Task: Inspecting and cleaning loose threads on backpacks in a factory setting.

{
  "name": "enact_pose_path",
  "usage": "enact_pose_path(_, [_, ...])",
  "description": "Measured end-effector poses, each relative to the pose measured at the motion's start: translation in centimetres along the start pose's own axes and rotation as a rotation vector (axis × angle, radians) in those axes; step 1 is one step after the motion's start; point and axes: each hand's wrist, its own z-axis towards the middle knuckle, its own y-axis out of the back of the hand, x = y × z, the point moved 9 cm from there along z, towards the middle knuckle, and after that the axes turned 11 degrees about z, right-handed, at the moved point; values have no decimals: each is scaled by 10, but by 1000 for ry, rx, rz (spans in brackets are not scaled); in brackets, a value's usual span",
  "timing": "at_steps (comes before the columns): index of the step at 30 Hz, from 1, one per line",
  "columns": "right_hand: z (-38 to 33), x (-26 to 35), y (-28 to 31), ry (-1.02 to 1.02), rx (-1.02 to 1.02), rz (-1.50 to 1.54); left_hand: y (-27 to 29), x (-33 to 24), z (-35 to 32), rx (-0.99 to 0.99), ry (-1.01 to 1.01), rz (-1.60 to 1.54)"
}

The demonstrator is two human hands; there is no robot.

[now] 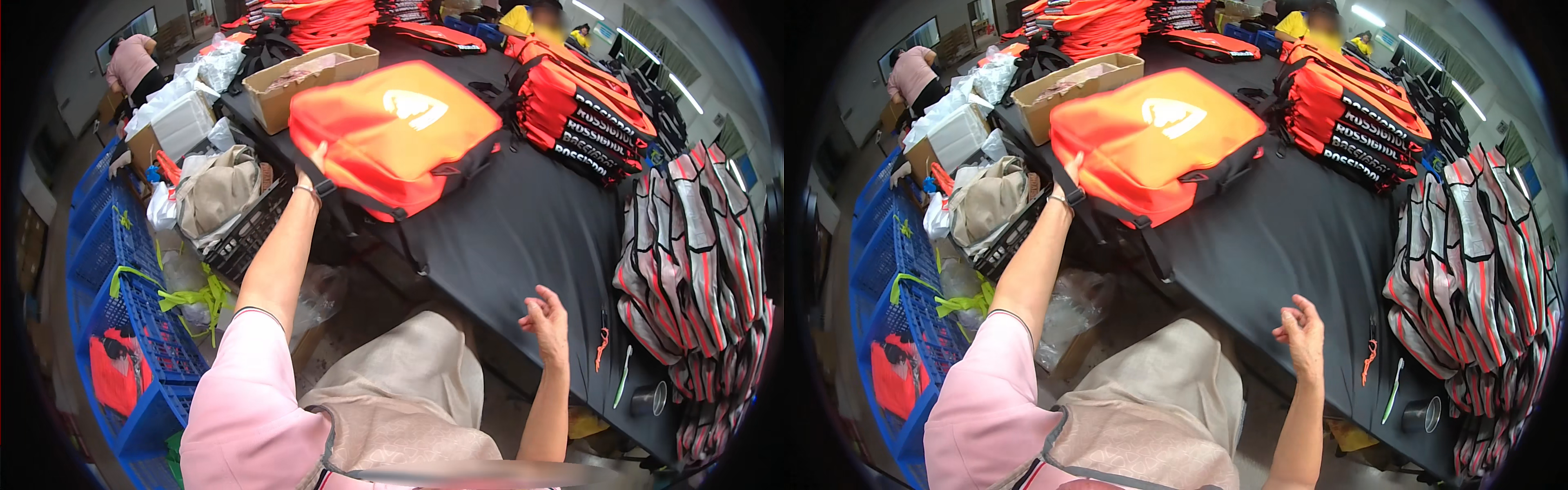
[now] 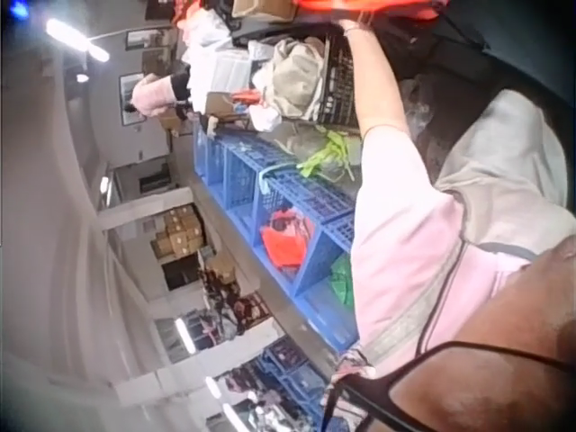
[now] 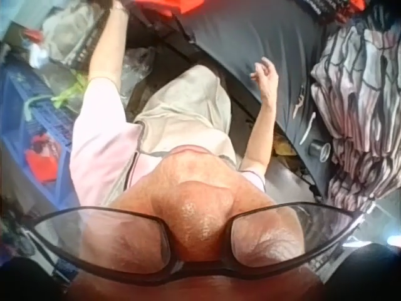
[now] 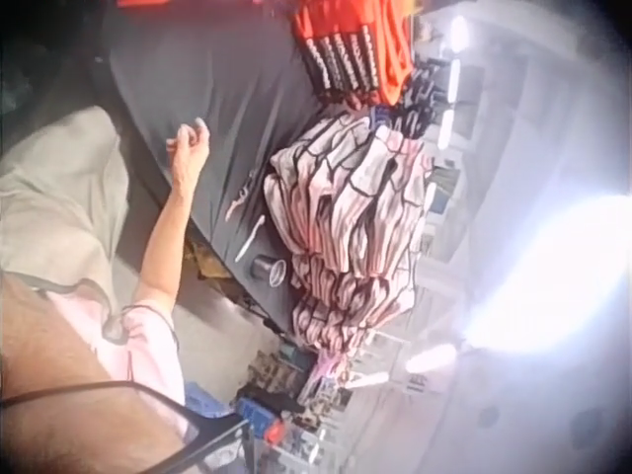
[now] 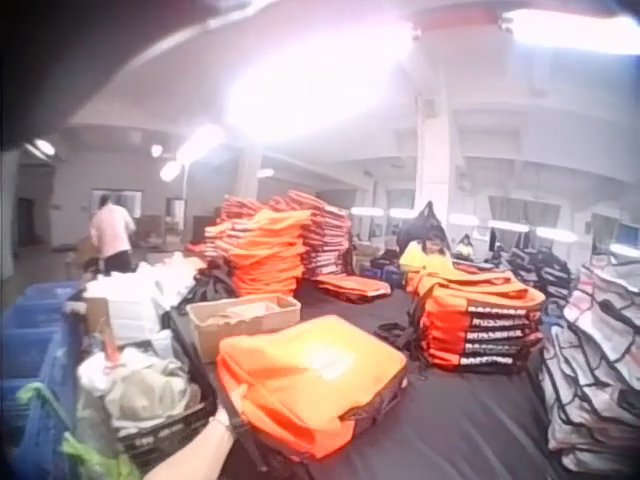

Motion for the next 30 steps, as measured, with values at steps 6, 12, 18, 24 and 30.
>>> enact_pose_path(6, [0,-39,74,167,-416,-573,-65,37,-72,-58,-87,-88])
enact_pose_path(12, [12,-15,34,342,-446,-869,-61,56,-44,-173,6,-353])
enact_pose_path(18, [14,-30,72,292,-520,-575,-55,55,-43,-371,78,-419])
enact_pose_path(24, [23,-28,17,367,-286,-385,131,11,61,-530,-87,-258])
enact_pose_path(30, [20,-34,68,306,-439,-530,-20,53,-17,81,104,91])
